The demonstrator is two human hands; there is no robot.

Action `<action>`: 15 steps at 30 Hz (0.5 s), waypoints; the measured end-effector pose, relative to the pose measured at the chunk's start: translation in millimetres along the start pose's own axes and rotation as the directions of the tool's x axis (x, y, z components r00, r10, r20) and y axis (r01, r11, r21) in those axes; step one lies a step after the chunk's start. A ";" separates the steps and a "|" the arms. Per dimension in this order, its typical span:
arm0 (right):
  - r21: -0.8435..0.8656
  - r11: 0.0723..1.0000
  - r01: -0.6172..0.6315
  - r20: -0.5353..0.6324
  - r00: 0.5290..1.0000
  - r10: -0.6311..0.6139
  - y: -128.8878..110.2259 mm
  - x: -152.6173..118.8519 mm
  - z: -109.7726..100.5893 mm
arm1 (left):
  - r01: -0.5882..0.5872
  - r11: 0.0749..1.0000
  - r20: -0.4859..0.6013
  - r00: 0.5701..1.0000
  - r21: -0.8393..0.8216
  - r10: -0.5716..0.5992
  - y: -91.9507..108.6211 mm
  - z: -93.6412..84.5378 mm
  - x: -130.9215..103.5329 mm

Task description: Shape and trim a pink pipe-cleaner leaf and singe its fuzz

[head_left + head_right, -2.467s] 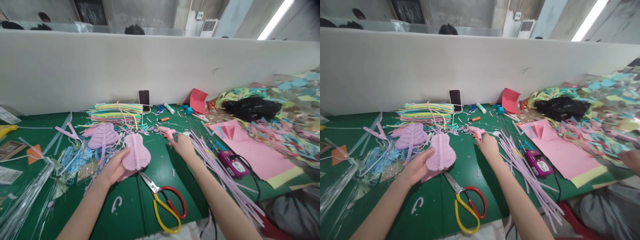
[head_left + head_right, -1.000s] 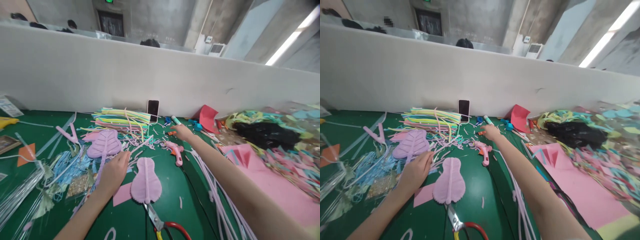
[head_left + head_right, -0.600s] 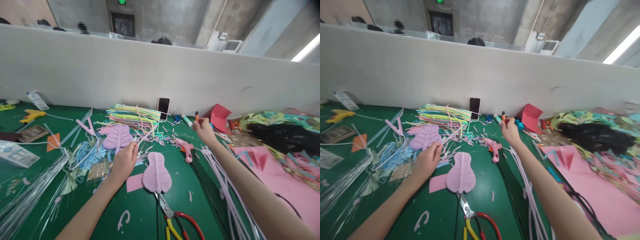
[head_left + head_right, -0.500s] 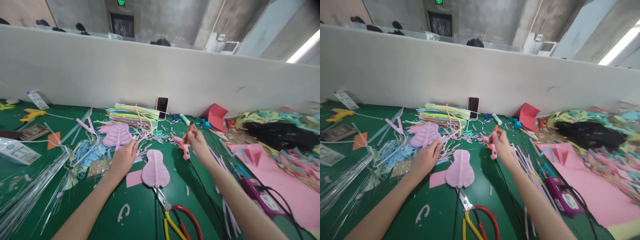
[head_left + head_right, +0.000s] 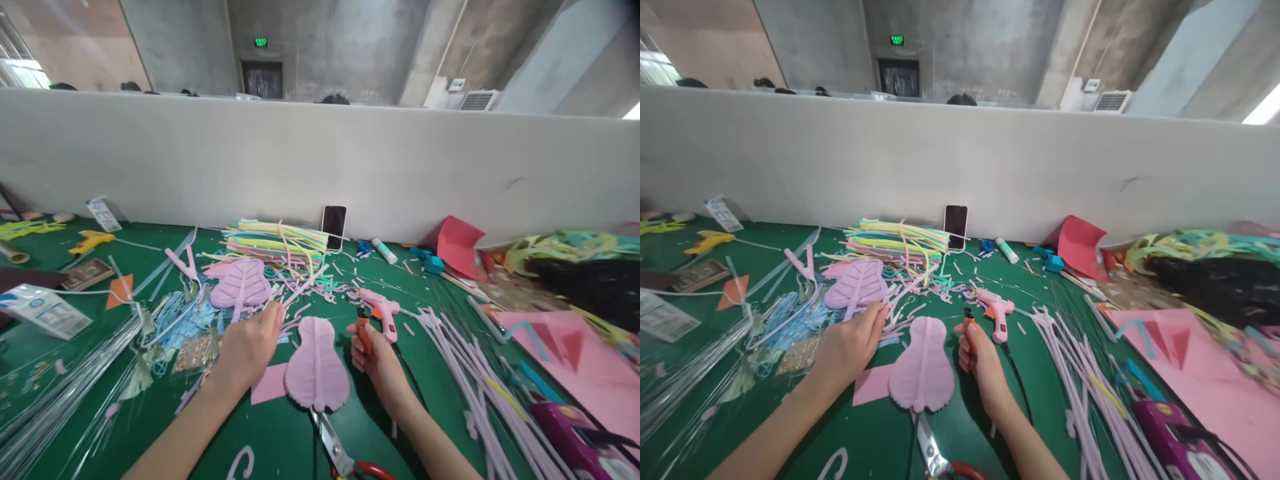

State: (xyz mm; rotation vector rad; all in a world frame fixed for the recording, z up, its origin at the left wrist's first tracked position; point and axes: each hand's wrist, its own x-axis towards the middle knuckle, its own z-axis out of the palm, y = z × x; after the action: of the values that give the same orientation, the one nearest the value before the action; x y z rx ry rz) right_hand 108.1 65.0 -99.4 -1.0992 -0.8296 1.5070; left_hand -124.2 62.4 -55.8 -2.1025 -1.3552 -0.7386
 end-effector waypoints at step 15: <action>-0.162 0.987 0.006 -0.123 0.992 -0.027 -0.7 -4.7 -8.0 | -0.034 0.981 0.008 0.999 -0.189 0.036 -4.8 7.7 -2.8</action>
State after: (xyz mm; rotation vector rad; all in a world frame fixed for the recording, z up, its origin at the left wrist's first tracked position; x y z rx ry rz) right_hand 116.0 60.2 -100.4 -1.2889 -0.8834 1.3608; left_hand -128.4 67.7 -62.6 -2.2744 -1.2948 -0.8722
